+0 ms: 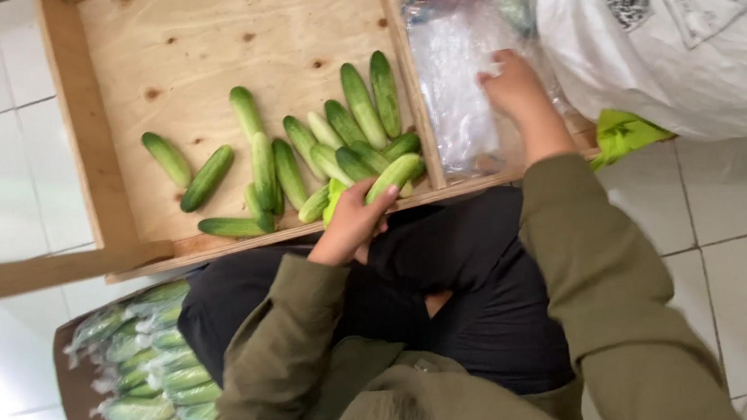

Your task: The person wipes individual cucumbers with a cloth before placing them into a plastic bag and then into a cardboard box containing other packaged cucumbers.

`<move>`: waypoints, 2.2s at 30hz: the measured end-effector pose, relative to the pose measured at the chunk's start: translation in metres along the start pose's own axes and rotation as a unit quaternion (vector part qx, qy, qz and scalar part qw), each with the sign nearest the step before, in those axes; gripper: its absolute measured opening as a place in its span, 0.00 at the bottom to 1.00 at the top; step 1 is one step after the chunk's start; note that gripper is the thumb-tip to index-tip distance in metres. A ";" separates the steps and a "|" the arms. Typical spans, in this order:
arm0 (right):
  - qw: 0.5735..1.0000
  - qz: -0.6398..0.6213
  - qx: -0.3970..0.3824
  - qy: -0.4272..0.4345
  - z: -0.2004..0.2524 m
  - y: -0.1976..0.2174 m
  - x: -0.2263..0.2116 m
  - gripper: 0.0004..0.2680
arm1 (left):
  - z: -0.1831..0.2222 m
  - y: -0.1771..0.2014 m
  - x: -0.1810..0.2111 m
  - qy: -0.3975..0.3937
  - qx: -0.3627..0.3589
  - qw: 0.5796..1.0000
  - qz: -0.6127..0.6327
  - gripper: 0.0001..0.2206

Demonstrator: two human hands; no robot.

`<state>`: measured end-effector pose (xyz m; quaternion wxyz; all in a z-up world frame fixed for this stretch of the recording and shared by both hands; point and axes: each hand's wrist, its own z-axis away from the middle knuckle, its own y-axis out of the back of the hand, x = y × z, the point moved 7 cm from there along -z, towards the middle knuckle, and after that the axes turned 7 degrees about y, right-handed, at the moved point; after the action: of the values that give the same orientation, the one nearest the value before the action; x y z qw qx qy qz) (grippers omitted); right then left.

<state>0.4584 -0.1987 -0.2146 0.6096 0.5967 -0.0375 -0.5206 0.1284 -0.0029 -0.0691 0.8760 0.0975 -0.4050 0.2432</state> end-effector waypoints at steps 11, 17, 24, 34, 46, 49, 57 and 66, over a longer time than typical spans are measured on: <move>0.973 0.096 -0.075 -0.196 -0.057 0.010 -0.006 0.39 | -0.021 0.025 0.008 -0.049 0.149 0.982 -0.109 0.25; 0.993 0.041 -0.050 -0.097 -0.002 0.053 -0.172 0.24 | -0.014 0.014 0.022 -0.072 0.131 0.986 -0.068 0.25; 0.978 0.051 -0.047 -0.197 -0.005 0.028 -0.141 0.37 | -0.004 0.020 0.031 -0.073 0.135 0.985 -0.083 0.26; 0.993 0.098 -0.066 -0.010 0.007 0.027 -0.202 0.21 | 0.007 0.021 0.049 -0.082 0.129 0.986 -0.067 0.27; 0.996 0.008 0.056 0.066 0.120 0.074 -0.318 0.14 | 0.019 0.022 0.057 -0.175 0.072 0.947 0.258 0.22; 0.995 -0.021 0.053 0.080 0.164 0.062 -0.360 0.12 | 0.027 0.031 0.066 -0.249 0.047 0.922 0.293 0.20; 0.973 -0.085 0.060 0.204 0.215 -0.006 -0.371 0.12 | 0.037 0.056 0.048 -0.232 -0.001 0.886 0.402 0.20; 0.947 -0.090 0.121 0.283 0.239 -0.022 -0.387 0.25 | 0.088 0.049 0.061 -0.361 -0.072 0.862 0.348 0.20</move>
<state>0.1101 -0.0948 0.0597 0.4691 0.7896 0.1279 -0.3744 0.0792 0.0278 0.0329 0.5314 -0.0325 -0.7166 0.4506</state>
